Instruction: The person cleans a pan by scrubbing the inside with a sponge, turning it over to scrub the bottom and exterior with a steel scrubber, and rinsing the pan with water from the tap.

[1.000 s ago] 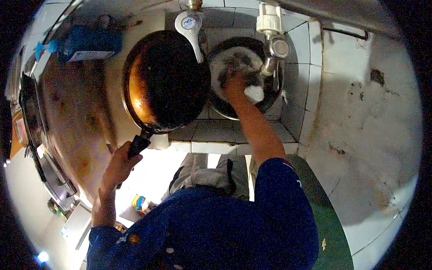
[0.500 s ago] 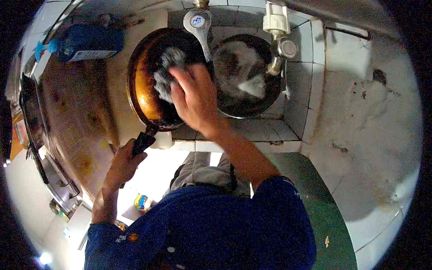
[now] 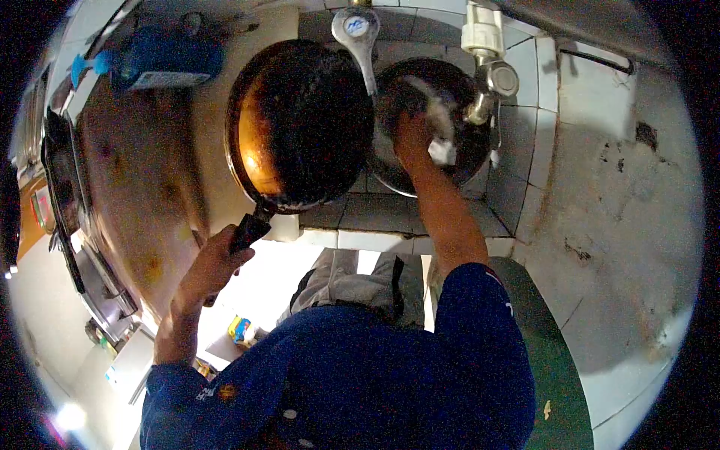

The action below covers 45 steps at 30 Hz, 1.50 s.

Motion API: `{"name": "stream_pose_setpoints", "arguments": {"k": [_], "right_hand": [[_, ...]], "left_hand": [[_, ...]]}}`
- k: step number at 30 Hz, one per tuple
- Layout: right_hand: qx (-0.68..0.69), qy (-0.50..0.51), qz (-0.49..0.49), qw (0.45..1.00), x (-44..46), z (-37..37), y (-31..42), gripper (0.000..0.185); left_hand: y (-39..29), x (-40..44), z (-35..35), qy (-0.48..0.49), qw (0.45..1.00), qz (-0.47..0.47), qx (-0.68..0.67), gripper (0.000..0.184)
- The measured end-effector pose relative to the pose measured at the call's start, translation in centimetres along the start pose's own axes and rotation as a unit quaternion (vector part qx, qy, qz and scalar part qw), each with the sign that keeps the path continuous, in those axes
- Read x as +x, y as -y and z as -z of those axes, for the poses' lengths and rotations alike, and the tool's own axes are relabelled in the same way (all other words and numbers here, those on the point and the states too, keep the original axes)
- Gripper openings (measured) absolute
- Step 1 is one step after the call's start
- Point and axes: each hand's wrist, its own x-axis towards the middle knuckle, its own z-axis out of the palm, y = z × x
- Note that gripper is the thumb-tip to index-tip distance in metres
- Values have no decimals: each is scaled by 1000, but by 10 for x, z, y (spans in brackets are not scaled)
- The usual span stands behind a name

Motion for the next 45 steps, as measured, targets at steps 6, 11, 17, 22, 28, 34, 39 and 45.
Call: {"name": "stream_pose_setpoints", "arguments": {"k": [6, 11, 17, 22, 28, 34, 39, 45], "right_hand": [[582, 313, -462, 592, -3, 87, 14, 46], [564, -16, -118, 817, -23, 256, 78, 37], [481, -59, 97, 869, -43, 285, 116, 45], [481, -49, 109, 868, -56, 279, 100, 40], [440, -133, 172, 871, 20, 306, 118, 39], [425, -147, 227, 864, -1, 290, 115, 32], [369, -116, 179, 905, 92, 310, 129, 13], [395, -126, 265, 870, 33, 315, 133, 11]], "left_hand": [[-19, -2, 8, 47, 996, -3, -70, 25], [-28, -2, 11, 80, 992, 14, -102, 22], [-30, -2, 16, 97, 990, -9, -107, 21], [-49, -4, 21, 125, 989, -6, -79, 21], [-52, 1, 25, 86, 993, -28, -75, 22], [-51, -1, 23, 87, 994, -20, -66, 25], [-53, -6, 20, 66, 997, -19, -34, 28], [-27, -3, 14, 89, 996, -9, -11, 24]]}}
